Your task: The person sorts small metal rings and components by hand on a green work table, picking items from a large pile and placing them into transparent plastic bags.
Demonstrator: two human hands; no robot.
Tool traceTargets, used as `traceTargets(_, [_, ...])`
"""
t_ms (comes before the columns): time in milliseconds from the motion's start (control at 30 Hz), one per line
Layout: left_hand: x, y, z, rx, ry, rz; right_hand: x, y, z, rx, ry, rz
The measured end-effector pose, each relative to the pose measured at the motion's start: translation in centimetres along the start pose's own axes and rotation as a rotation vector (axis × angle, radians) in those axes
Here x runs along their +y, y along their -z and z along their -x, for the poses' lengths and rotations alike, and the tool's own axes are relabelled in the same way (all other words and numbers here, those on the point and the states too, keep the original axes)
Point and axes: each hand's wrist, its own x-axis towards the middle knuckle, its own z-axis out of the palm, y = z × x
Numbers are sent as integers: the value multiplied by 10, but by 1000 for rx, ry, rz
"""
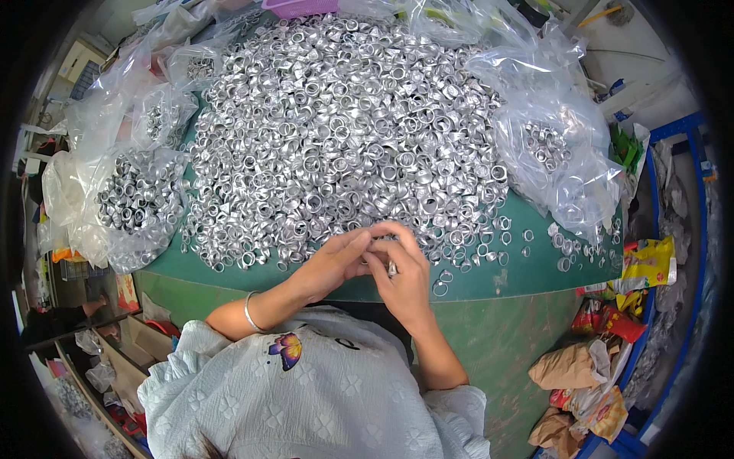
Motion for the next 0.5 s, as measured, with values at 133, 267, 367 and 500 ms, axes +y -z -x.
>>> traceTargets(133, [1,7,3,-53,-70,-244,13,0,0,-23,-80,-260])
traceTargets(267, [22,11,7,169,-345,-741,14,16,-7,-11,-396,-1054])
traceTargets(367, [35,30,-12,497,-867,-1177,2,19,-19,136,-480,-1276])
traceTargets(500, [55,45,-45,516,-880,-1470,22,24,-45,36,-384,-916])
